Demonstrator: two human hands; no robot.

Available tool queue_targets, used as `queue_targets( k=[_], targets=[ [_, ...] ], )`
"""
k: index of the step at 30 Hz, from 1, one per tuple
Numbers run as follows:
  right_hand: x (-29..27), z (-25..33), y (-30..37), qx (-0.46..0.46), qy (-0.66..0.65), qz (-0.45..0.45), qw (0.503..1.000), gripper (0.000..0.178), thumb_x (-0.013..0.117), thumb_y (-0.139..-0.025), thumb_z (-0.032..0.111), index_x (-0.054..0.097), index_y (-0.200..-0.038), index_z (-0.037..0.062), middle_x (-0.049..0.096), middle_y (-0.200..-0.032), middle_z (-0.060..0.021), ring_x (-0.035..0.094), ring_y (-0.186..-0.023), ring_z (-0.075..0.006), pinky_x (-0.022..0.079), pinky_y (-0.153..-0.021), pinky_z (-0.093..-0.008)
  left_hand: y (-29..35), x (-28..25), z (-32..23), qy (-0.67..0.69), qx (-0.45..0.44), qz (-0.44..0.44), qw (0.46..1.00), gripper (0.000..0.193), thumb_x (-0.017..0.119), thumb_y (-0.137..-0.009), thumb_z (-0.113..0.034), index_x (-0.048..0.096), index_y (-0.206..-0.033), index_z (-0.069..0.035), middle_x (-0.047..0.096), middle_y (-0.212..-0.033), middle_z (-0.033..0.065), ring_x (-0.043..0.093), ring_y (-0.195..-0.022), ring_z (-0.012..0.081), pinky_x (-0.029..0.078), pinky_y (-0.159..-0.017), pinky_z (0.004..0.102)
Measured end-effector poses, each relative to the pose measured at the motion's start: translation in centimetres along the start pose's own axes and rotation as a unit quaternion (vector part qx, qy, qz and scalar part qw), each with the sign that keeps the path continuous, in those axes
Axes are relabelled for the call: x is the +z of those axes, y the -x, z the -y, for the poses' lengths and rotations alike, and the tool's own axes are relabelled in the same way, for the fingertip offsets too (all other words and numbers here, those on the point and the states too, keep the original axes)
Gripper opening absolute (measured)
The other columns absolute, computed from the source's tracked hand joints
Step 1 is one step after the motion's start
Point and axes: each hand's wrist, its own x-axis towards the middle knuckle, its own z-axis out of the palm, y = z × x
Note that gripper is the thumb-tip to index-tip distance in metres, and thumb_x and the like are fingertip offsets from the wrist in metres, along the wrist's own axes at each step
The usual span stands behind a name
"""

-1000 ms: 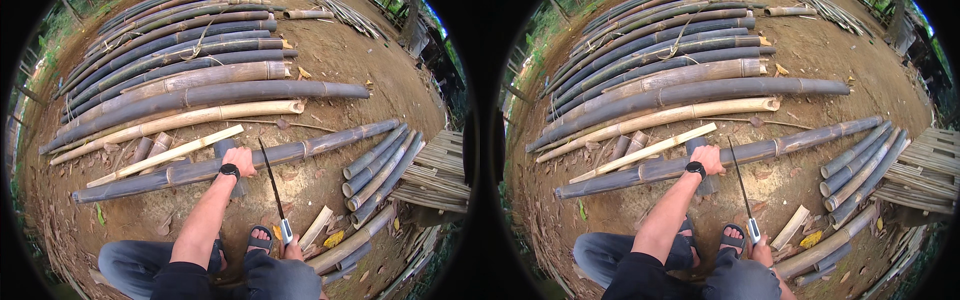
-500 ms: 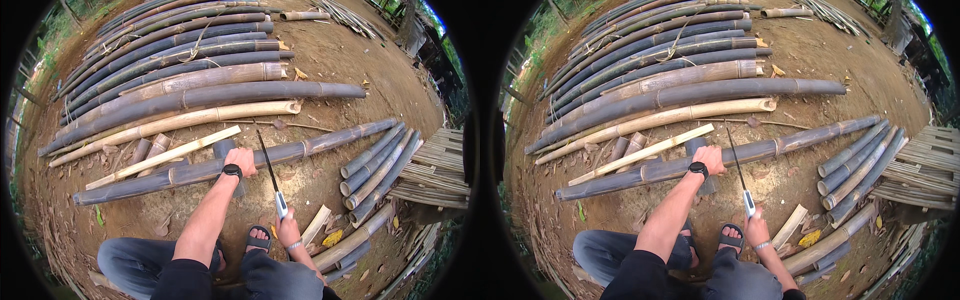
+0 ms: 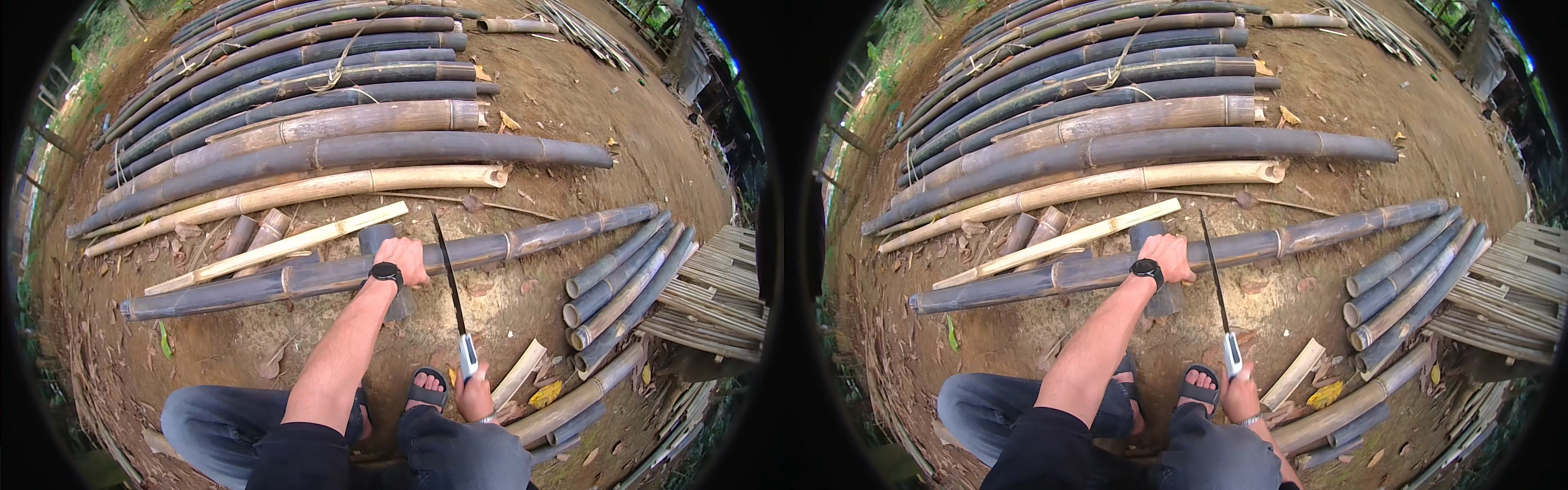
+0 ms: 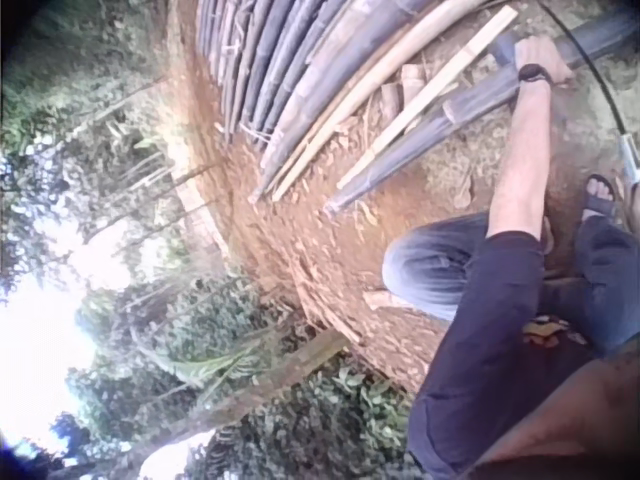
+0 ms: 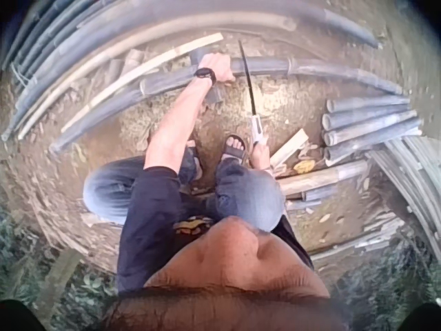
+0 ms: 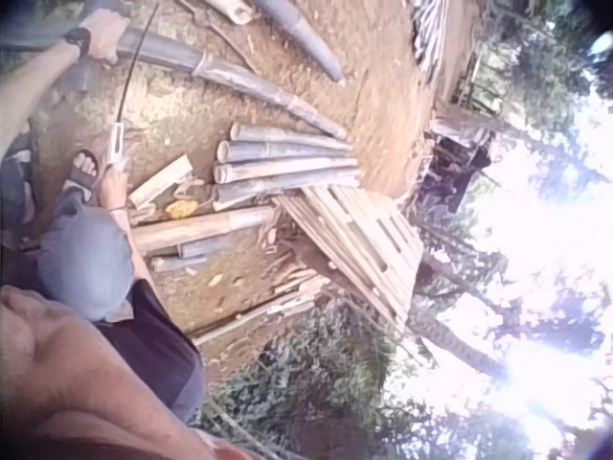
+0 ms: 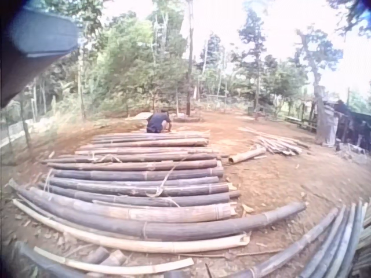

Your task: The person saws a hole into a bamboo pole using a hand saw and fits a shorter bamboo piece into it.

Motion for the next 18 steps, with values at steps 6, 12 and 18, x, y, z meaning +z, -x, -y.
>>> queue_targets(
  k=[6,12,18],
  targets=[
    [-0.8,3.3,-4.2,-0.02,0.023,0.014,0.999,0.044,0.06,-0.097,0.026,0.036,-0.119,-0.0031,0.062,-0.071,-0.0344,0.063,-0.068,-0.0527,0.049,-0.058,-0.0618,0.1,0.8,0.2,-0.017,-0.004,-0.005,1.0,0.05,0.08,-0.061,-0.044,0.074,-0.084,0.0,0.073,-0.086,0.0224,0.073,-0.082,0.0348,0.058,-0.075,0.041],
    [-0.2,-0.8,2.7,-0.009,-0.011,0.0,1.0,0.047,0.06,-0.096,0.026,0.034,-0.119,-0.0055,0.061,-0.069,-0.0351,0.063,-0.069,-0.0536,0.05,-0.058,-0.0617,0.1,0.1,-0.1,-0.022,0.004,-0.009,1.0,0.05,0.081,-0.062,-0.044,0.074,-0.085,0.0,0.073,-0.087,0.0228,0.072,-0.085,0.0356,0.058,-0.077,0.0422],
    [-0.8,4.0,-5.1,-0.024,0.018,0.046,0.998,0.044,0.06,-0.096,0.021,0.034,-0.12,-0.005,0.061,-0.073,-0.0362,0.062,-0.071,-0.0547,0.049,-0.062,-0.0621,-0.2,0.1,0.6,-0.025,-0.025,0.017,0.999,0.058,0.081,-0.061,-0.048,0.073,-0.093,0.0,0.074,-0.09,0.0219,0.072,-0.086,0.0355,0.058,-0.078,0.0421]
  ],
)
